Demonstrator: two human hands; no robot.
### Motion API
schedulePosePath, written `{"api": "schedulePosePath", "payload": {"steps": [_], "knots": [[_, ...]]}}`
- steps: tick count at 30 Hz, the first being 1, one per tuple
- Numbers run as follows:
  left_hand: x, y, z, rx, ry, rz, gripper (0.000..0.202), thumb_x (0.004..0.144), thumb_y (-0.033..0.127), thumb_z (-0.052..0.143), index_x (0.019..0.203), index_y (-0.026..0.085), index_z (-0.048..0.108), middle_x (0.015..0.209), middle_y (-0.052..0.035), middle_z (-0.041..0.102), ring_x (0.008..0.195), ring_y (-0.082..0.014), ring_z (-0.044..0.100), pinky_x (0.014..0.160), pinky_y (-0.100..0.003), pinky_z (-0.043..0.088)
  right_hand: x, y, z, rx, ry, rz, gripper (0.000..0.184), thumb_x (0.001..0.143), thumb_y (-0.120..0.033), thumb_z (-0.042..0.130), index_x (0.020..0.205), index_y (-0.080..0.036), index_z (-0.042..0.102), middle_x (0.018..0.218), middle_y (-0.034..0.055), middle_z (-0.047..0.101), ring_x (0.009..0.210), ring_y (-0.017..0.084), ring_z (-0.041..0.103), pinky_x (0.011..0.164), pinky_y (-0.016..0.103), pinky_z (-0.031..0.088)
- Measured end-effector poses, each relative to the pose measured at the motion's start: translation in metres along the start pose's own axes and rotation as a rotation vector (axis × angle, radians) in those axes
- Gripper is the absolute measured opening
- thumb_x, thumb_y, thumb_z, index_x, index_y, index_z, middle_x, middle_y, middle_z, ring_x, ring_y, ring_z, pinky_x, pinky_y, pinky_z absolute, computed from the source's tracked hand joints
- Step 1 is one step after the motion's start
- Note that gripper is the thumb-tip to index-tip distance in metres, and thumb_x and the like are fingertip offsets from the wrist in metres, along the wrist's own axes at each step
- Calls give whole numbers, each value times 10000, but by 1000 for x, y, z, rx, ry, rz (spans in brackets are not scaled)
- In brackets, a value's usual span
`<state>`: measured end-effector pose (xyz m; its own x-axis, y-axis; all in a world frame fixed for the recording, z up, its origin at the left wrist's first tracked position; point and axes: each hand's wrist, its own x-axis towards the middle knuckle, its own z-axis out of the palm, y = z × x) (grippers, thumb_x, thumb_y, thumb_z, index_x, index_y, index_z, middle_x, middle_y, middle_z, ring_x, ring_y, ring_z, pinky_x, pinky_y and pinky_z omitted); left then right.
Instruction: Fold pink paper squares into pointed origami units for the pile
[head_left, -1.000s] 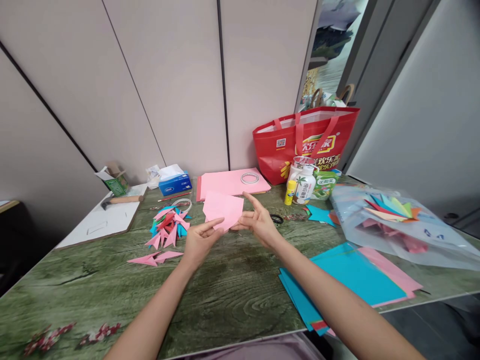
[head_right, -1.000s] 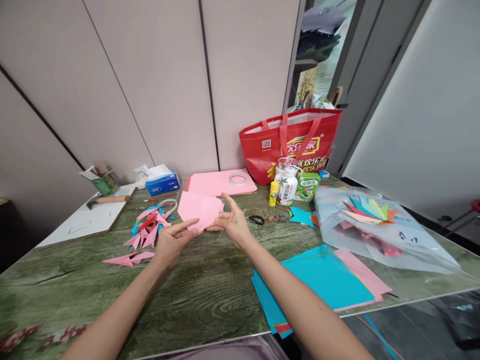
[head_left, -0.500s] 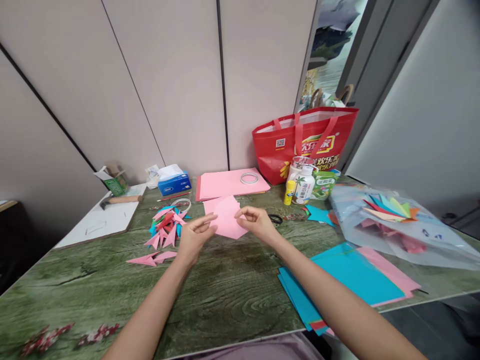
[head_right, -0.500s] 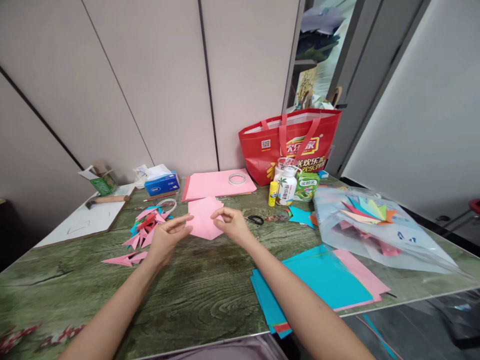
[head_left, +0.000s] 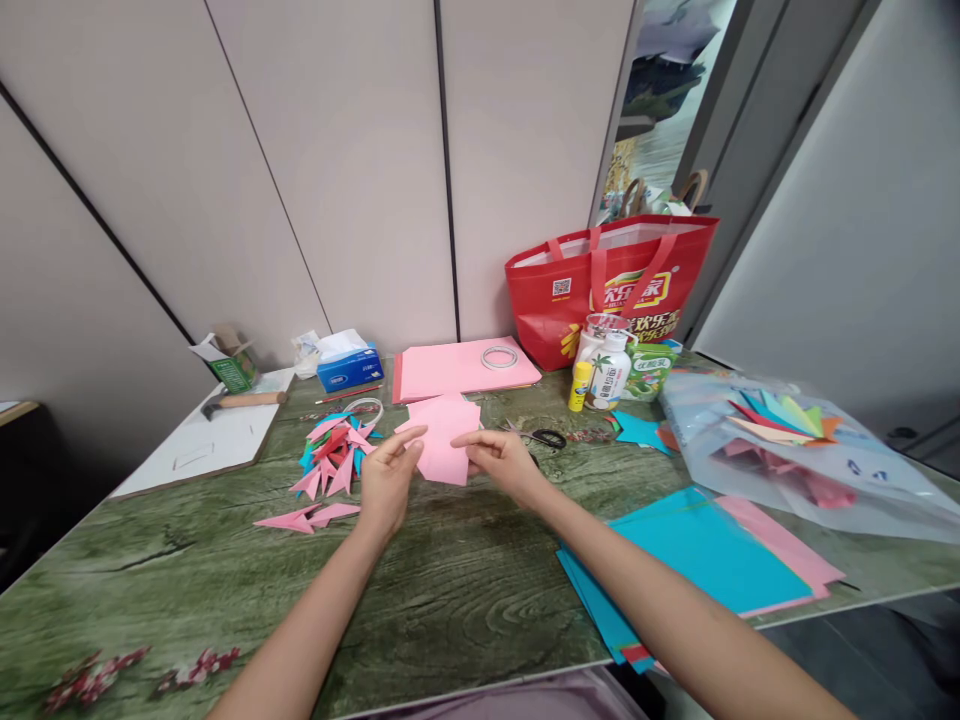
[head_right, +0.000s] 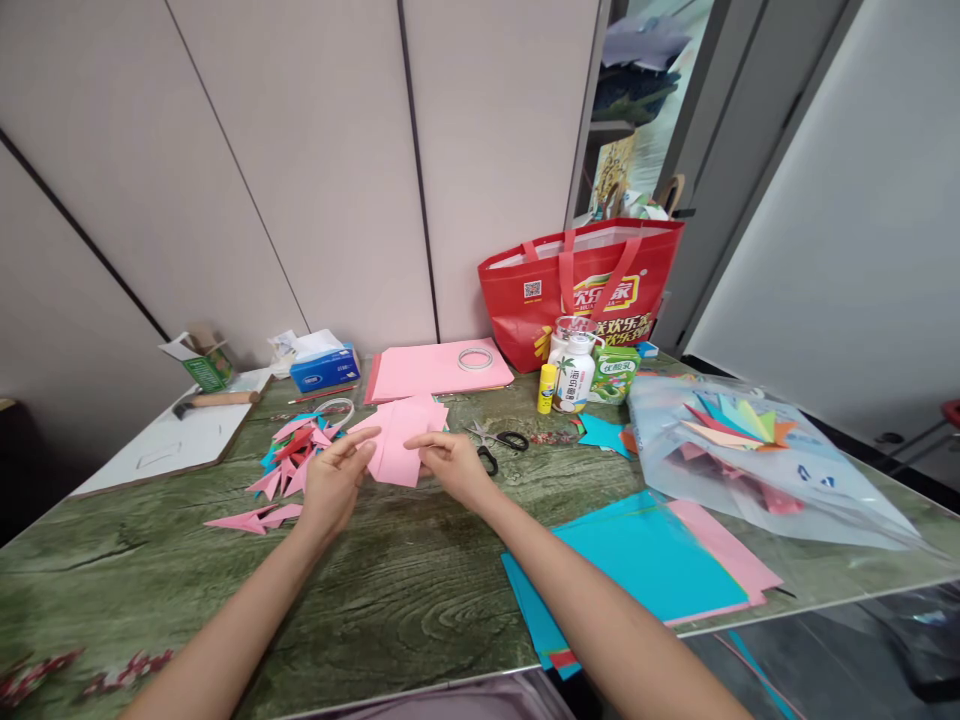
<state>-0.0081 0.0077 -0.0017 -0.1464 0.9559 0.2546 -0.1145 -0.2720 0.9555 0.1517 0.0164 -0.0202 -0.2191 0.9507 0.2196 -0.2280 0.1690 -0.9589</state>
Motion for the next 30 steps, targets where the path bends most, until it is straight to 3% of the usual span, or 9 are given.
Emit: {"api": "schedulePosePath", "payload": {"steps": [3,7,10,15,20,25,30], "knots": [[2,3,0,-75,57,-30,248,567,254,706,784,135,694,711,-52,667,649,-138,569,573,-230,425,-1,3,1,63,-93,23,219,633,-285,622,809,-158,647,600,-29,576,578,111,581,633,296,516],[0,10,0,-144,-76,-97,347,584,225,700,918,140,661,752,-48,656,653,-133,570,575,-225,425,-3,3,1,49,-127,8,248,609,-260,654,833,-154,637,638,-16,593,611,115,590,651,292,516],[-2,10,0,-133,-151,-105,415,595,212,693,998,137,629,782,-57,653,645,-134,572,586,-232,432,-3,0,1,-92,-105,-80,248,584,-256,686,809,-158,650,750,23,620,670,128,581,620,252,503],[1,5,-3,-145,-143,-124,381,602,215,688,970,131,640,882,-86,657,675,-136,575,600,-234,431,-4,-2,-4,-308,-96,-165,259,584,-282,702,817,-172,679,875,57,586,693,132,554,529,201,467],[0,8,-4,-162,-200,-185,475,576,183,709,1038,129,617,742,-52,662,680,-143,580,628,-241,437,-4,-2,-7,-467,-131,-265,265,607,-301,701,850,-195,690,869,59,587,673,124,534,553,213,449],[-1,11,-4,-208,-263,-225,561,552,136,720,1095,124,581,713,-35,652,715,-153,592,649,-231,452,-4,-4,-6,-475,-88,-301,204,658,-334,663,796,-188,700,782,51,598,654,123,516,518,203,424],[0,12,-4,-266,-278,-275,574,567,108,709,1119,130,557,856,-66,665,802,-160,596,714,-238,453,-6,-4,-8,-462,-185,-368,270,667,-318,657,921,-229,670,1024,84,527,804,161,529,596,249,479]]}}
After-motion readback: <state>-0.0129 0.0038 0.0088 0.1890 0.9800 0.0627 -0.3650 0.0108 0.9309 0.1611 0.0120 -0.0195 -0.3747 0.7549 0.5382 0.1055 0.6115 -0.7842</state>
